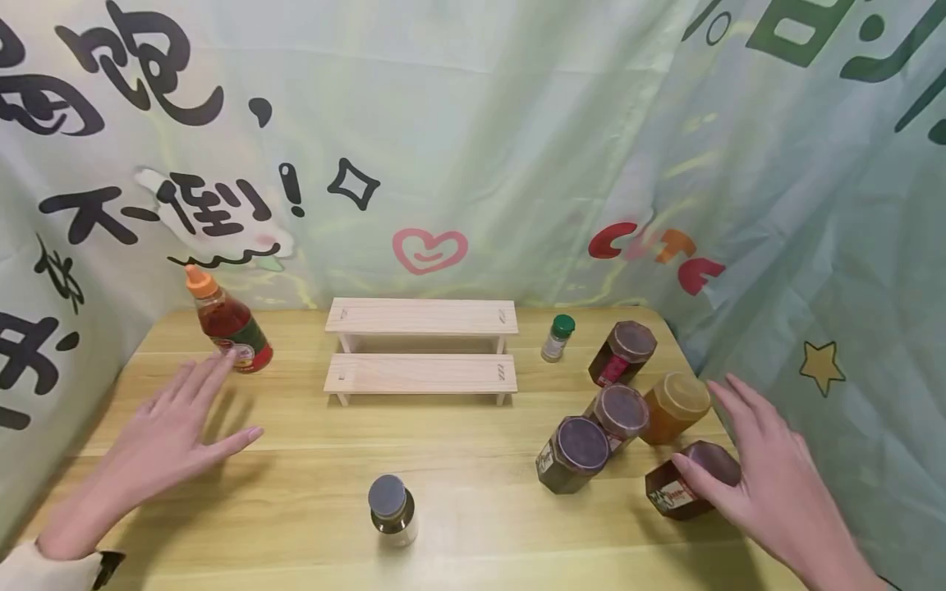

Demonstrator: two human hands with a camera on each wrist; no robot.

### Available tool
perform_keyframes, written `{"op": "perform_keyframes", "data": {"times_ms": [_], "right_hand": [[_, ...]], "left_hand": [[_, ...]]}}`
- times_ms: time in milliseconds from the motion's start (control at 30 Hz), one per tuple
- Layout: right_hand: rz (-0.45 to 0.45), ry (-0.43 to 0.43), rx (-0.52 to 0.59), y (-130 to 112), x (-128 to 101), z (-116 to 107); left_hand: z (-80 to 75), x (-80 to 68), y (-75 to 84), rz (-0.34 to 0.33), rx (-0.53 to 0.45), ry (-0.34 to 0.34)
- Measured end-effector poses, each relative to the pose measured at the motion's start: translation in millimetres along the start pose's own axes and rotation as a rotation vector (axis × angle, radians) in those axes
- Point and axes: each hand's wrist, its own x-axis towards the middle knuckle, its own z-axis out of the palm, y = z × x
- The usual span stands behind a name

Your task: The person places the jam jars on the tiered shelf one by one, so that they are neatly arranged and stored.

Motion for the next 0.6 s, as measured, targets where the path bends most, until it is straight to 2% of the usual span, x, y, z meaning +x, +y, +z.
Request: {"op": "perform_keyframes", "data": {"times_ms": [167,300,400,600], "right_hand": [[0.175,0.049,0.182,5,-27,9],[0.297,0.059,0.298,13,-44,22],[0.321,0.086,0.382,17,-52,33],[0.322,0.128,0.473,23,-62,54]], "left_hand": [[6.2,12.3,8.4,0.062,-0.235,0.038],[15.6,24.2,12.4,0.060,-0.403,0.008],[25.2,33.6,16.4,0.051,-0.488,-0.011],[42.3,59.3,23.5,0.028,-0.635,0.021]]}}
